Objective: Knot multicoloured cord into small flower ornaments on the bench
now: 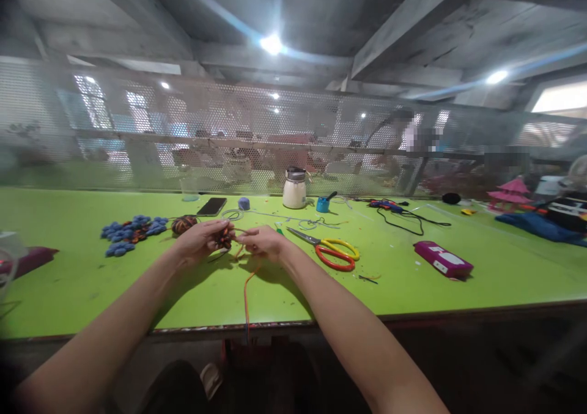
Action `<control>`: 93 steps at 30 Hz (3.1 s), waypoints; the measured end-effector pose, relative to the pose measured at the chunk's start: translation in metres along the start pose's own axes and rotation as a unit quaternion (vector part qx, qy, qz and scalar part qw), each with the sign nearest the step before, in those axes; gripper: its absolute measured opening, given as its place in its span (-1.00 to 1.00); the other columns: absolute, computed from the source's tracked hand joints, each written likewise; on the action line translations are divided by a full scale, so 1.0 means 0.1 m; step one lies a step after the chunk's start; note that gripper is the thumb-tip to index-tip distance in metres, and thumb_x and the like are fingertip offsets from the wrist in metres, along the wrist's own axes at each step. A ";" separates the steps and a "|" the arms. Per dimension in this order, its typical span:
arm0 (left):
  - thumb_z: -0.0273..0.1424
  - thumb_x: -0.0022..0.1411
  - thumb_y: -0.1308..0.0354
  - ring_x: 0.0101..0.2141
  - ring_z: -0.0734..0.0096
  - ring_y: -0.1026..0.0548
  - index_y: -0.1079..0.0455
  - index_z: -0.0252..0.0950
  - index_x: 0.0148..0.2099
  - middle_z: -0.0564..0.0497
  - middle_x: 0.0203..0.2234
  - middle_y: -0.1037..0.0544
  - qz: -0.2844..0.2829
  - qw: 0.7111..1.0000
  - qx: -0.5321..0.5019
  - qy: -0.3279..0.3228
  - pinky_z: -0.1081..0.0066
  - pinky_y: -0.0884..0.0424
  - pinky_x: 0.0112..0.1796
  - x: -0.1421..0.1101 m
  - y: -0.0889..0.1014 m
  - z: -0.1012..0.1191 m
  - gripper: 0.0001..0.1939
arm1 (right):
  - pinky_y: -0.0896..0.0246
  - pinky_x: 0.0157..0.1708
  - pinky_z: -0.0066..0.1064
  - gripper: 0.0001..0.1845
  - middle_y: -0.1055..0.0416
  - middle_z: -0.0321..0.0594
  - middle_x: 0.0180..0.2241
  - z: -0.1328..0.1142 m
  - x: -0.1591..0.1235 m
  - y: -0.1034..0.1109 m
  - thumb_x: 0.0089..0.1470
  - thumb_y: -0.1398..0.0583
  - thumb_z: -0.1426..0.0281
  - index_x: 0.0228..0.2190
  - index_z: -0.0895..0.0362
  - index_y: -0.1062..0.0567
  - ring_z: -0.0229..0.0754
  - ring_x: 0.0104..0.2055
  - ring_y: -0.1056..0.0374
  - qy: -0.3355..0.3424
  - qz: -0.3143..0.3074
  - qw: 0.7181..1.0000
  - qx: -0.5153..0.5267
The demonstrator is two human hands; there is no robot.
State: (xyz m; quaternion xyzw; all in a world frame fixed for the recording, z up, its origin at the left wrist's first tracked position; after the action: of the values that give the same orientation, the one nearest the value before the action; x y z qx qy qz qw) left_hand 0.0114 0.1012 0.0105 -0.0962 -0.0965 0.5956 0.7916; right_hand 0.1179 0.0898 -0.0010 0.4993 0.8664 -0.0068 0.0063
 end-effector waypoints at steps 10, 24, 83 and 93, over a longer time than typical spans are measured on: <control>-0.43 0.04 -0.27 -0.48 0.44 -0.47 -0.48 -0.42 -0.41 -0.07 -0.53 -0.54 -0.044 0.998 0.048 -0.005 0.50 -0.35 -0.43 -0.02 -0.17 -0.06 -0.88 | 0.42 -0.73 -0.54 -0.63 0.09 -0.58 -0.79 -0.14 0.00 0.14 -0.20 -0.34 0.17 -0.55 0.17 -0.35 -0.48 -0.74 0.28 0.056 0.089 0.994 0.010; -0.26 -0.12 -0.37 -0.44 0.32 -0.50 -0.55 -0.43 -0.40 -0.19 -0.46 -0.60 -0.068 0.987 0.145 0.000 0.35 -0.38 -0.33 0.04 -0.16 -0.20 -0.69 | 0.36 -0.72 -0.50 -0.59 -0.12 -0.48 -0.80 -0.16 0.01 0.36 -0.32 -0.37 0.17 -0.51 0.25 -0.50 -0.47 -0.75 0.14 0.103 0.196 0.975 0.025; -0.30 0.06 -0.23 -0.55 0.53 -0.31 -0.42 -0.38 -0.50 0.03 -0.60 -0.41 -0.158 0.979 0.116 0.047 0.51 -0.21 -0.50 -0.17 -0.42 -0.17 -0.76 | -0.14 -0.38 -0.47 -0.79 -0.45 -0.21 -0.50 -0.57 -0.08 0.36 -0.01 -0.21 0.36 -0.52 0.27 -0.50 -0.31 -0.43 -0.28 0.170 0.184 0.931 -0.265; -0.33 0.06 -0.24 -0.54 0.51 -0.34 -0.45 -0.39 -0.48 0.01 -0.57 -0.45 -0.108 0.992 0.053 0.038 0.50 -0.25 -0.48 -0.06 -0.29 -0.19 -0.79 | 0.00 -0.52 -0.50 -0.77 -0.28 -0.38 -0.66 -0.48 -0.13 0.15 -0.15 -0.29 0.32 -0.54 0.28 -0.52 -0.40 -0.57 -0.11 0.130 0.025 0.958 -0.256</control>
State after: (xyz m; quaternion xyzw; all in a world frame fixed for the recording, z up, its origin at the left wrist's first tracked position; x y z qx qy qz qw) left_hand 0.0415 0.0871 -0.0005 -0.0657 -0.0441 0.5067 0.8585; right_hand 0.1368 0.0869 0.0470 0.4988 0.8200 0.2800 0.0214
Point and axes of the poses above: each hand's wrist, its own x-axis towards the middle knuckle, its own y-axis out of the back of the hand, z = x × y, the point moved 10 cm from there along x, towards the middle knuckle
